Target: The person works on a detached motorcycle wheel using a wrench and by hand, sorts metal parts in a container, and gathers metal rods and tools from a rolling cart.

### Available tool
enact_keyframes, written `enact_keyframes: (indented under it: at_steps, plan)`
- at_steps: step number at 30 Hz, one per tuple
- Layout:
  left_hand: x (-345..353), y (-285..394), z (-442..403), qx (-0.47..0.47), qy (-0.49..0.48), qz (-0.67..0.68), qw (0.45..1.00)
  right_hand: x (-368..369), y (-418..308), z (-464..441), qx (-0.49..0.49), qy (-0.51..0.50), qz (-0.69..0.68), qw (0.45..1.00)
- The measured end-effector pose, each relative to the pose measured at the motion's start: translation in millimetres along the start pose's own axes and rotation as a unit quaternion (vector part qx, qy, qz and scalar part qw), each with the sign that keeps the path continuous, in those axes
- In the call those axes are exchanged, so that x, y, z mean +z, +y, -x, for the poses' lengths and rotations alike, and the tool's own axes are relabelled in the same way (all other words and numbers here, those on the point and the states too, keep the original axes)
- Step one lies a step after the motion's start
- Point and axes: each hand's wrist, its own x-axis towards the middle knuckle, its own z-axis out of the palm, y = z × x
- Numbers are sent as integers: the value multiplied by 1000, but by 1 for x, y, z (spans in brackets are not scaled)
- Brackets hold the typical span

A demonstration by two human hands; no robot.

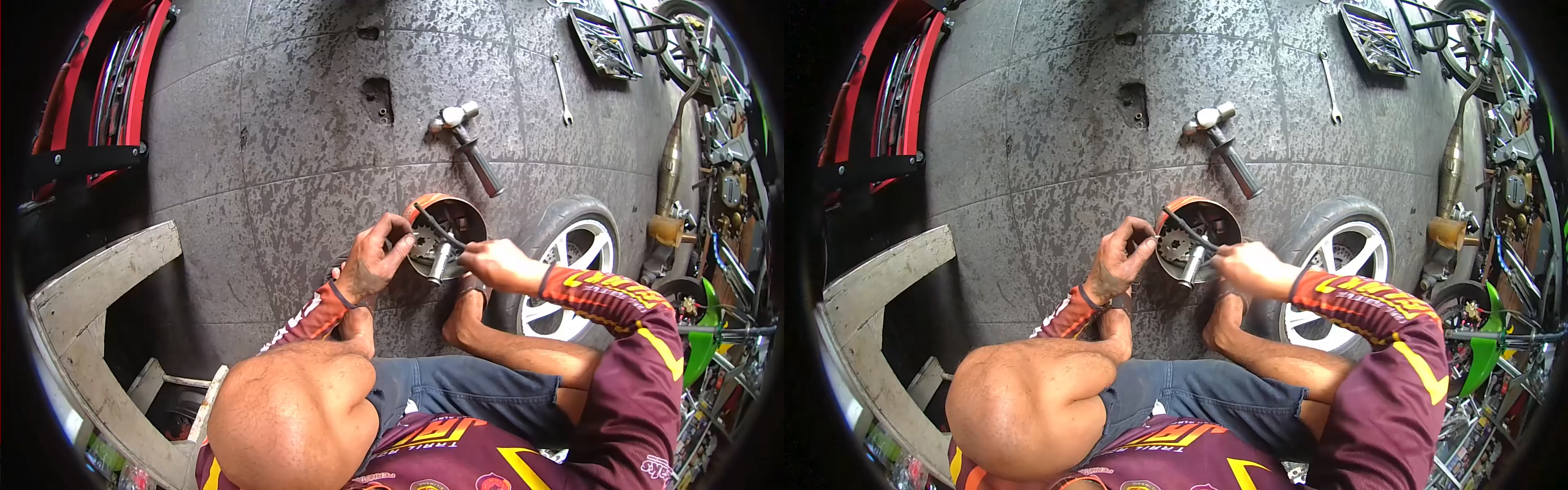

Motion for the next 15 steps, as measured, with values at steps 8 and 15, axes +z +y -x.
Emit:
enact_keyframes:
  at_steps: [8,15]
  plan:
    - [7,-8,8,4,35,7,999,26,-10,-38,-34,-66,158,985]
    - [-1,-15,16,28,58,27,998,30,-10,-47,31,-74,152,985]
